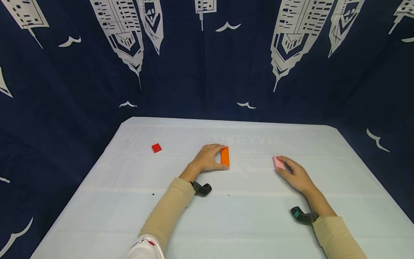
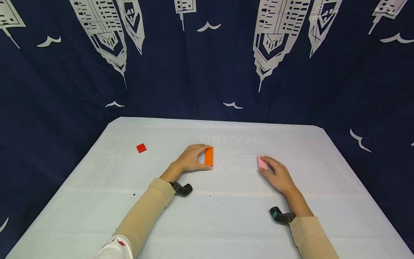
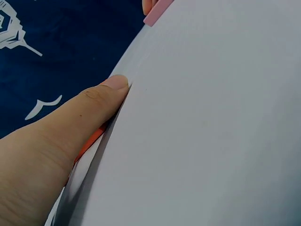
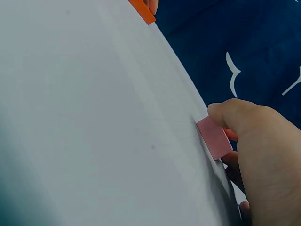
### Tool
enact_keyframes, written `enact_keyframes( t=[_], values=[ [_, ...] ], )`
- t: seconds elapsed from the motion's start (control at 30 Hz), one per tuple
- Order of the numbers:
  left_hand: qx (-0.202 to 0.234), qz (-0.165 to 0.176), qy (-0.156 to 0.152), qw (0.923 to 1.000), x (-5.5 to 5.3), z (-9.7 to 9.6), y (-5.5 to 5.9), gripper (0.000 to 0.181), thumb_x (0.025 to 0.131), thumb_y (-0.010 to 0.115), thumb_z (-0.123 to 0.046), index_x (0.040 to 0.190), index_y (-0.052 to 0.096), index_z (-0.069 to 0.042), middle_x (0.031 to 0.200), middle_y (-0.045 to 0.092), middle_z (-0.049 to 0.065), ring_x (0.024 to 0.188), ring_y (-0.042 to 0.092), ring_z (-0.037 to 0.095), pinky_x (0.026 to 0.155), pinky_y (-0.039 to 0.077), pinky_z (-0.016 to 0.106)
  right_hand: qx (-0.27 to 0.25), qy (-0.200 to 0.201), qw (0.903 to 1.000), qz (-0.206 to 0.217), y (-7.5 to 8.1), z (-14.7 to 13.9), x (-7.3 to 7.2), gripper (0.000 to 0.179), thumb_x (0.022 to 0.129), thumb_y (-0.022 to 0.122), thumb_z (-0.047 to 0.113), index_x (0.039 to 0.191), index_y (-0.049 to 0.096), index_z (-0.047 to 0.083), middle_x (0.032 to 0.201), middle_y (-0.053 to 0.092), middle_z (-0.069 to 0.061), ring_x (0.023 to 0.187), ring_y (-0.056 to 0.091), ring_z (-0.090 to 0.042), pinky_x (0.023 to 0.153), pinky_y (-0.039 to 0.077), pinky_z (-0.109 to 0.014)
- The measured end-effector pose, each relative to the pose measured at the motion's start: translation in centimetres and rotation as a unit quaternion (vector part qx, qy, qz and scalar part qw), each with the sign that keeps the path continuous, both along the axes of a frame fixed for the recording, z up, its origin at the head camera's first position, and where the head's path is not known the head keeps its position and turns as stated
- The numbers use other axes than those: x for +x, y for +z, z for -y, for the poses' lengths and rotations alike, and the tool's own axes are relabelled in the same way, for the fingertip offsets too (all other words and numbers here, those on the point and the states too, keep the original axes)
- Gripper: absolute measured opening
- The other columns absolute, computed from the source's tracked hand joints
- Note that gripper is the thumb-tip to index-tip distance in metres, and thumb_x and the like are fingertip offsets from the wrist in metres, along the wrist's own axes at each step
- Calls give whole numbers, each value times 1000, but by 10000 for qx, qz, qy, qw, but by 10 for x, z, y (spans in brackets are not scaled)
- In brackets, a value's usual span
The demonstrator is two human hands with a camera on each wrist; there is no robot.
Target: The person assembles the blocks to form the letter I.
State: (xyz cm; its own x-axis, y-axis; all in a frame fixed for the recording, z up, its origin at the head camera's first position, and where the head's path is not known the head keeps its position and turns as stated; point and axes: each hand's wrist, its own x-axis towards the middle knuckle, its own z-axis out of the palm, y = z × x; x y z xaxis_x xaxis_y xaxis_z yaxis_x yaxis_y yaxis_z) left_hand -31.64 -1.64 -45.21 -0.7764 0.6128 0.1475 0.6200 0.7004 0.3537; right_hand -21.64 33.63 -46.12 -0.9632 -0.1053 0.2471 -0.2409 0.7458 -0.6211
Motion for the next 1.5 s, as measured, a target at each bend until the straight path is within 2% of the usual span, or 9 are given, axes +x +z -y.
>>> enact_keyframes(
  t=[0.23,0.53,0.87,1.5],
  values=[
    [48,139,54,9999,1,2,-2,87,78,70,-64,149,40,-23,149,43,-1,139,34,21,116,21,40,41,-103,9999,128,0,-1,1,55,93,65,30,137,51,1,144,41,-31,132,33,-53,105,26,-66],
    [217,108,29,9997,-2,2,-4,62,94,56,-51,148,43,-21,148,45,2,138,35,22,115,23,41,30,-302,9994,-162,0,-1,3,52,89,71,28,130,58,-1,136,49,-31,127,40,-52,102,33,-64],
    [232,76,68,9997,-3,2,-5,61,94,57,-49,147,43,-22,149,44,3,139,35,24,115,24,44,-129,-674,9967,-437,-2,-1,4,49,82,80,28,119,66,0,124,59,-26,118,51,-45,97,41,-58],
    [312,82,88,9994,-3,1,-9,61,94,57,-50,147,43,-22,148,44,2,139,35,24,114,24,43,-194,-672,9968,-378,1,-1,6,49,82,79,31,119,67,0,124,60,-26,117,51,-45,97,41,-58]
  ],
)
